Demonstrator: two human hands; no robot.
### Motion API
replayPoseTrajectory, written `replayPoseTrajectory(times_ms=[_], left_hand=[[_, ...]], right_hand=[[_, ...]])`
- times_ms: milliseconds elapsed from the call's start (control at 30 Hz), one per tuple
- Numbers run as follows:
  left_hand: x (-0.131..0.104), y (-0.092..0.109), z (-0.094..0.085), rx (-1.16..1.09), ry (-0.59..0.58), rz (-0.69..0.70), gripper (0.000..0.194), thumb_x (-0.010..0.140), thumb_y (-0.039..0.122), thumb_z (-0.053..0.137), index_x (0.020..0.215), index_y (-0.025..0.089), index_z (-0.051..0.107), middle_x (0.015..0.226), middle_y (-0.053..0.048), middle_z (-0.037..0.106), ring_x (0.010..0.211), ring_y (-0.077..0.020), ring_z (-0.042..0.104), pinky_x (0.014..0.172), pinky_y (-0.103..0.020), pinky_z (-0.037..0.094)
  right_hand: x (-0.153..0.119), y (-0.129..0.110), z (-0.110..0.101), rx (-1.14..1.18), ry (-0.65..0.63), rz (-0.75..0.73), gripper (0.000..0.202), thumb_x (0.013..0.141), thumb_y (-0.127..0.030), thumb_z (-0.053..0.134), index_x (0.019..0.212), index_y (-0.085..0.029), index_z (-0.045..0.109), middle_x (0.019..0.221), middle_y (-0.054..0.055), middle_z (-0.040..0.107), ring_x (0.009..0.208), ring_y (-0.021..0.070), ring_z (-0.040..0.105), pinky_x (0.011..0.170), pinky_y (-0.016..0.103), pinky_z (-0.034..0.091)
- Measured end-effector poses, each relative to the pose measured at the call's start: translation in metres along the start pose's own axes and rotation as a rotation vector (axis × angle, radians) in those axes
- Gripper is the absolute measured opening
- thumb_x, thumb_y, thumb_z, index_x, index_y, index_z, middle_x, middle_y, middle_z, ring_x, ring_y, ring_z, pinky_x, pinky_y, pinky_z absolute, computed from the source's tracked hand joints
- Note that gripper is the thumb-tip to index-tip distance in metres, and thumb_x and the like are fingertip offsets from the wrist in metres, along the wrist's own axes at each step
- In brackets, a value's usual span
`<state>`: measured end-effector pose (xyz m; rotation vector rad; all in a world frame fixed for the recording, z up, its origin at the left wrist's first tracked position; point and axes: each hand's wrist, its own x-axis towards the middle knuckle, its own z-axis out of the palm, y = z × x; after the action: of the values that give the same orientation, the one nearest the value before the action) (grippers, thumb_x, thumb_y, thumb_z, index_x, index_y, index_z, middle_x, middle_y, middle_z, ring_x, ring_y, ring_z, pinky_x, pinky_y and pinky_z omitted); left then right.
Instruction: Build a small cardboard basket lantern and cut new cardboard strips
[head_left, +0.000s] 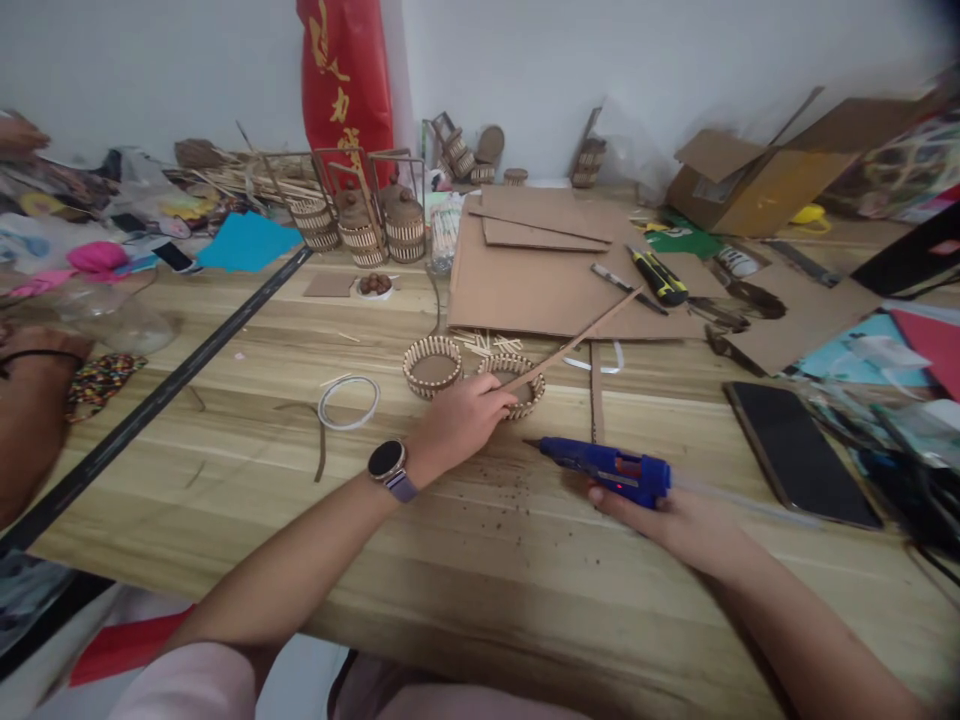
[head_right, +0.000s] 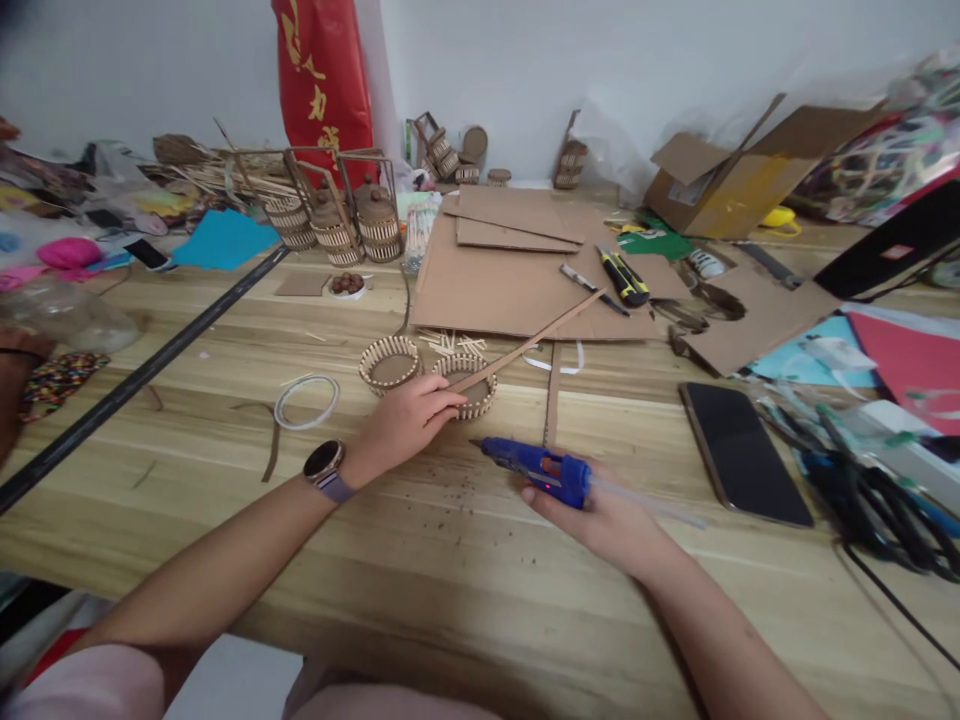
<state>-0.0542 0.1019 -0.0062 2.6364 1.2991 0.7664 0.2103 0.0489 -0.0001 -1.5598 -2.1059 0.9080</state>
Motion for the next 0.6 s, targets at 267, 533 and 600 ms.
replayPoseTrajectory(times_ms=[267, 533, 600], left_hand=[[0.003, -0.012, -0.006, 0.119, -0.007, 0.067, 0.033, 0.077, 0.021, 0.080, 0.108, 0.017, 0.070, 0.109, -0.008, 0.068, 0.112, -0.0311, 0.049, 0.094, -0.050, 0.044], [0.014, -0.013, -0.015, 0.037, -0.082, 0.033, 0.008, 0.086, 0.018, 0.069, 0.092, 0.022, 0.072, 0.093, -0.004, 0.070, 0.111, -0.0283, 0.049, 0.092, -0.047, 0.041], [0.018, -0.012, -0.019, -0.031, -0.091, -0.001, 0.008, 0.085, 0.019, 0.070, 0.093, 0.022, 0.072, 0.092, -0.004, 0.070, 0.111, -0.0275, 0.049, 0.093, -0.047, 0.042]], right_hand=[[0.001, -0.011, -0.005, -0.024, -0.030, -0.047, 0.039, 0.081, -0.052, 0.054, 0.096, -0.023, 0.075, 0.089, 0.006, 0.079, 0.078, 0.0270, 0.074, 0.068, 0.036, 0.061], [0.002, -0.008, -0.001, -0.020, -0.004, -0.053, 0.036, 0.080, -0.052, 0.056, 0.095, -0.024, 0.074, 0.086, 0.005, 0.078, 0.073, 0.0261, 0.073, 0.063, 0.035, 0.061], [0.002, -0.010, -0.002, 0.028, 0.006, -0.046, 0.033, 0.081, -0.051, 0.058, 0.096, -0.025, 0.073, 0.086, 0.003, 0.078, 0.074, 0.0254, 0.073, 0.066, 0.036, 0.061]])
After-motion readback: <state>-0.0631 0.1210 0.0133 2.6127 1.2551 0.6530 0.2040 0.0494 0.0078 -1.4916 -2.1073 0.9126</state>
